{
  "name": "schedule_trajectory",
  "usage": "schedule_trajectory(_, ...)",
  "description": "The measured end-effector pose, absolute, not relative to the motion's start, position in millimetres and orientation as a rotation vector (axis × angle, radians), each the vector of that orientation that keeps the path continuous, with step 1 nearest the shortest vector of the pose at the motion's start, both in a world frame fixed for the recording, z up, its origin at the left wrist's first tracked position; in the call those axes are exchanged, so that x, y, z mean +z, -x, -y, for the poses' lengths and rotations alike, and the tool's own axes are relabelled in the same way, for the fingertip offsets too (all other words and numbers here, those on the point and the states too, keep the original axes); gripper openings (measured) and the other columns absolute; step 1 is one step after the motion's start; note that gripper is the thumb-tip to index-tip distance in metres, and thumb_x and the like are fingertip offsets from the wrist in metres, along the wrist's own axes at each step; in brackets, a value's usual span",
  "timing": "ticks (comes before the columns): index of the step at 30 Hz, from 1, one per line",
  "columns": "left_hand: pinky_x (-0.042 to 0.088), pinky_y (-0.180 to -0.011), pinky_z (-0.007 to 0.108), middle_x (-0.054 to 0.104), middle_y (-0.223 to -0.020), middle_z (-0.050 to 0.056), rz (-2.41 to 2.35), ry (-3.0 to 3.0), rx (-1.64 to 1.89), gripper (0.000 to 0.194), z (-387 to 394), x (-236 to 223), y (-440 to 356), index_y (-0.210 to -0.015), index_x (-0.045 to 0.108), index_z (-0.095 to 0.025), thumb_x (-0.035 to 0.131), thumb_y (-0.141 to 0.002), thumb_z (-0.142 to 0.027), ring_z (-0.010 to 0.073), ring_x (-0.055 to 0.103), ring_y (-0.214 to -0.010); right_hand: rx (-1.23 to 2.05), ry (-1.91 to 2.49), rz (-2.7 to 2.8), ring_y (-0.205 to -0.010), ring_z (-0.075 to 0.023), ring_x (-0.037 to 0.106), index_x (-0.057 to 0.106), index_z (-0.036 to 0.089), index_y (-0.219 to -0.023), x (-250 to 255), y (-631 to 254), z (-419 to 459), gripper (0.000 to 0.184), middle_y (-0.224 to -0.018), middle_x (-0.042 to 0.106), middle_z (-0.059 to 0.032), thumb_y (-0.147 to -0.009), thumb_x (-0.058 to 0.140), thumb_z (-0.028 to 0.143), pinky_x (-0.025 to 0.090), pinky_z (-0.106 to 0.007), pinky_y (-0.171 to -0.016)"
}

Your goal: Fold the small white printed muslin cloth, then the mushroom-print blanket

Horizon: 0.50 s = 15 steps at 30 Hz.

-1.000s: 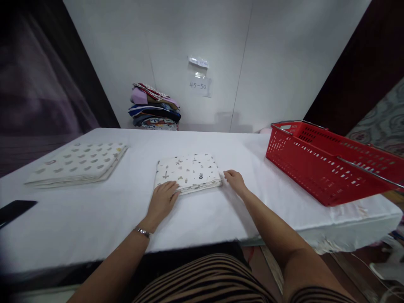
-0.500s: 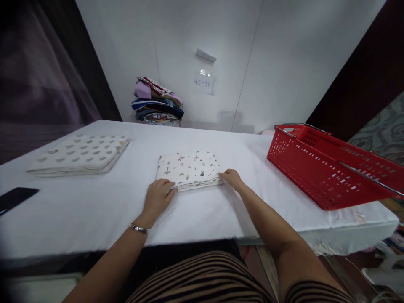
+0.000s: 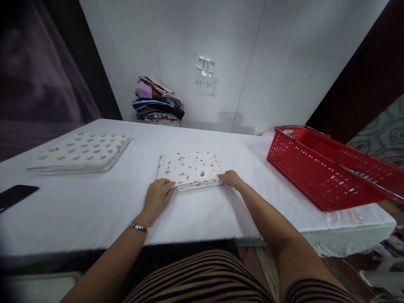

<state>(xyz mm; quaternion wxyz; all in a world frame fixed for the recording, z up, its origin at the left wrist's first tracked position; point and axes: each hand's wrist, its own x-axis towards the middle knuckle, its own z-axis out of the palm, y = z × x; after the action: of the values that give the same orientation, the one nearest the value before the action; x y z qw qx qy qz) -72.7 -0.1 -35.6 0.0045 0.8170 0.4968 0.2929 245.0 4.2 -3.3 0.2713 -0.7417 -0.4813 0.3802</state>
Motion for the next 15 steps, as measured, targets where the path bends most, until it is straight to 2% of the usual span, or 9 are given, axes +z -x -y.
schedule_trajectory(15, 0.038, -0.078, 0.036, 0.062, -0.092, 0.005, -1.529, -2.577, 0.965, 0.02, -2.7, -39.7, 73.7, -0.093, 0.066, -0.02, 0.048, -0.09, -0.028, 0.0211, 0.051, -0.092, 1.182, 1.888, 1.186, -0.039, -0.0047, 0.031, 0.044, 0.018, -0.056, -3.3, -248.1, -10.8, 0.036, -0.047, 0.042, 0.0047, -0.073, 0.069, 0.037, 0.017, -0.021, -0.035)
